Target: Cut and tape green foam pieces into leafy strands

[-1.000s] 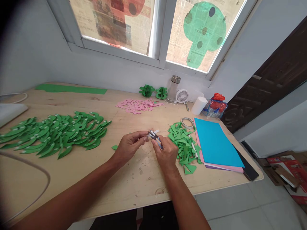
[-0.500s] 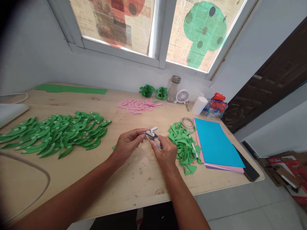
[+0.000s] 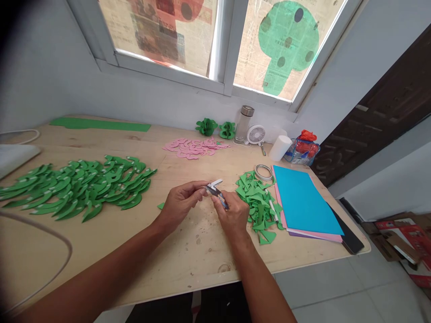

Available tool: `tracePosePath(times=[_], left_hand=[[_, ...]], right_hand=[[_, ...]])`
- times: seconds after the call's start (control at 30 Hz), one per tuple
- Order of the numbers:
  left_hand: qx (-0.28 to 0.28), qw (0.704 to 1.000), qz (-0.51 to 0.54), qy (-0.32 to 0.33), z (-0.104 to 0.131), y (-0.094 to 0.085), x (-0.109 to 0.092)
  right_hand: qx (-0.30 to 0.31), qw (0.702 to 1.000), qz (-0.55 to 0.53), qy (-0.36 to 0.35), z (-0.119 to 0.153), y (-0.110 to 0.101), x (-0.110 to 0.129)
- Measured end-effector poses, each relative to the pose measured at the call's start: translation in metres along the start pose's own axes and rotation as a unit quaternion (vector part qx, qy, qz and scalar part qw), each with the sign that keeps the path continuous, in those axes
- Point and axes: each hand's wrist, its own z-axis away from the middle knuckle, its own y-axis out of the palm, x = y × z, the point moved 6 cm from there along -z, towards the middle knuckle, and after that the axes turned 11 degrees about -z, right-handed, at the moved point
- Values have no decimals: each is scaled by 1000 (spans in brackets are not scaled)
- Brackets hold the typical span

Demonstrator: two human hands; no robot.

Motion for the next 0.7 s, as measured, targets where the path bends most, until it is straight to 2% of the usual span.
tracePosePath(times=[0.3,0.53,0.7], left_hand=[[-2,1000,1,3,0,1,0],[-12,1000,-3,5,-2,-3,-1],[-22,999,-35,28,-3,-5,-3]], right_hand=[[-9,999,30,-6,2,-1,1],[-61,997,44,-23,2,-7,0],[-44,995,83,-36,1,-5,3]])
